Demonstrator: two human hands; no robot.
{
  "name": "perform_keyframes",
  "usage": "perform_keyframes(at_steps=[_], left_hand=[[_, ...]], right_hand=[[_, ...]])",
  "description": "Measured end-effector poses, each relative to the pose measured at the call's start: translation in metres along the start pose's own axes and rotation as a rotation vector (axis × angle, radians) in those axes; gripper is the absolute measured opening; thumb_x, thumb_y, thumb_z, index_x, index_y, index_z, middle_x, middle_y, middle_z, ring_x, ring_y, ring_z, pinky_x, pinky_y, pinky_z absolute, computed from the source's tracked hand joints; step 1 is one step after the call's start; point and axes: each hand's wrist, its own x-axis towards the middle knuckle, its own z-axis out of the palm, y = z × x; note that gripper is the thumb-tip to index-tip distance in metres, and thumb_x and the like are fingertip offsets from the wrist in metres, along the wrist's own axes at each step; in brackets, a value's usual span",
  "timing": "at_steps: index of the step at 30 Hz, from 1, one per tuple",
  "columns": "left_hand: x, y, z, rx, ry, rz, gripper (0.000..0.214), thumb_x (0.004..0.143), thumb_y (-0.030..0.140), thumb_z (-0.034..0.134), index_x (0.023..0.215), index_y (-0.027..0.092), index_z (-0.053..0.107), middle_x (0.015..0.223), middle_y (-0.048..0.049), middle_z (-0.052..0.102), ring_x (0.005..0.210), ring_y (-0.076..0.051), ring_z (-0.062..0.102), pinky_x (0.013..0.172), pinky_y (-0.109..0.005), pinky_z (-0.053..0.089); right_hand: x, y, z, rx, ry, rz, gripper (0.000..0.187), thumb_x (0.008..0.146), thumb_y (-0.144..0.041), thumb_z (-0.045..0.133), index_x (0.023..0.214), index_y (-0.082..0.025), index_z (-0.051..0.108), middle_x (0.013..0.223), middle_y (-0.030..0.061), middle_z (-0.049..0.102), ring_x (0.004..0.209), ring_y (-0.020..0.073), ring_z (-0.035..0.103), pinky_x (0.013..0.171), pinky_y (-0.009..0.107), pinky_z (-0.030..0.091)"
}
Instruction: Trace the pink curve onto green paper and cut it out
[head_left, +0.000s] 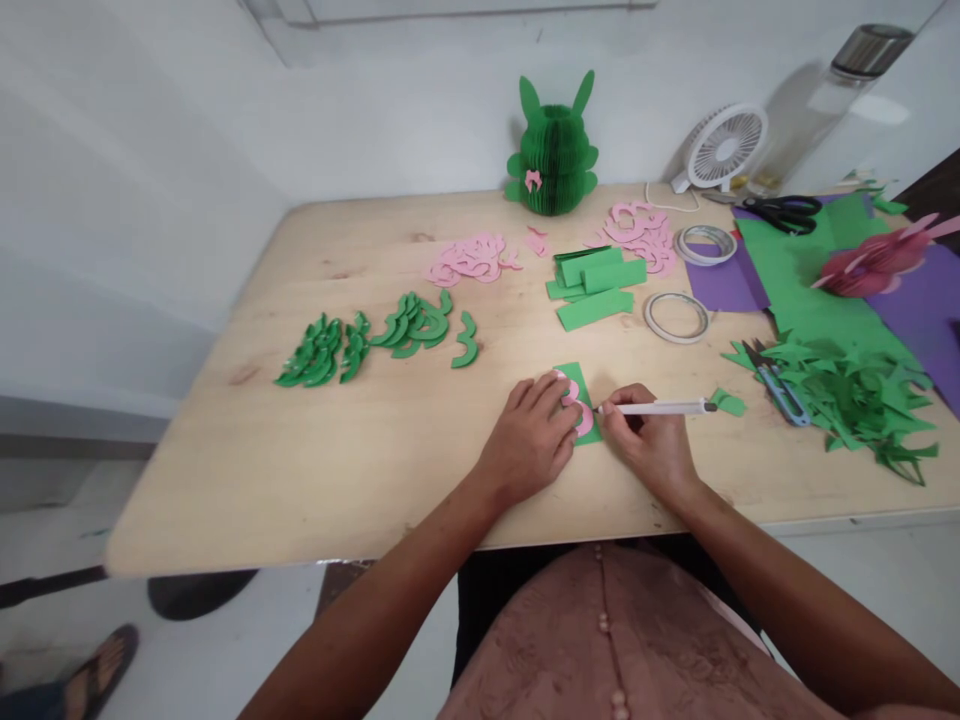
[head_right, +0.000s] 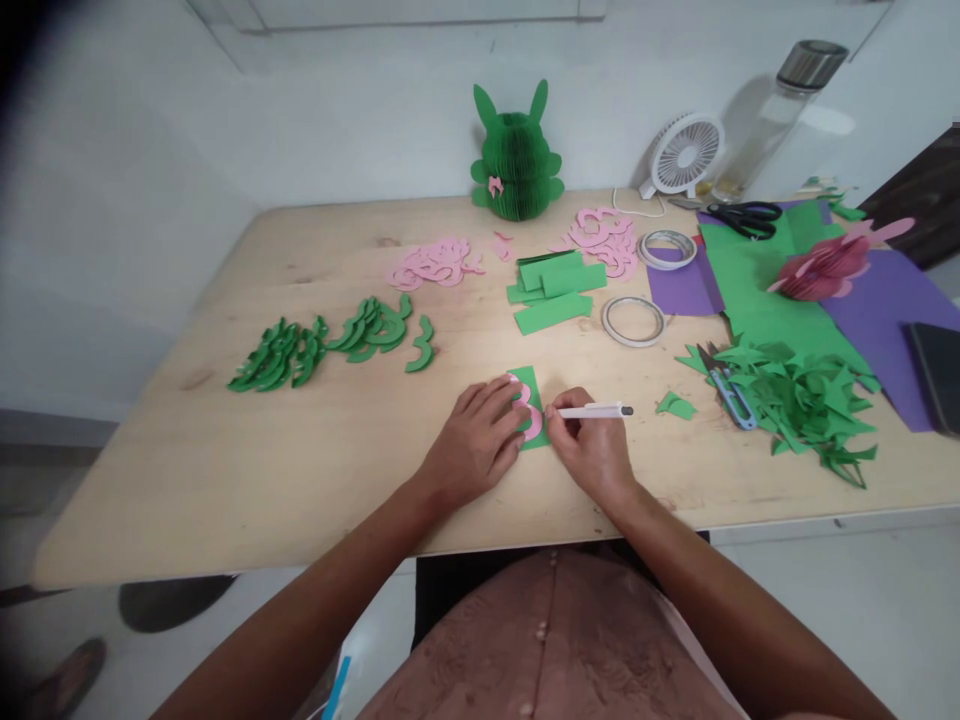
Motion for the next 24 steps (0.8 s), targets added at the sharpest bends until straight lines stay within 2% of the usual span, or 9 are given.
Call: perform_keyframes(at_steps=[24], left_hand=[[0.0006, -0.0001, -0.0001, -0.004, 0.005, 0.003, 0.028, 0.090, 0.024, 0.043, 0.113, 0.019, 0.058, 0.133, -0.0126, 0.051, 0.133, -0.028, 0.037, 0.107, -0.048, 0.031]], right_hand=[[-0.0002, 0.0000, -0.0002, -0.006, 0.002, 0.010, 0.010, 0.082, -0.027, 0.053, 0.076, -0.019, 0.056, 0.059, -0.0012, 0.057, 0.048, 0.0119, 0.048, 0.047, 0.024, 0.037]])
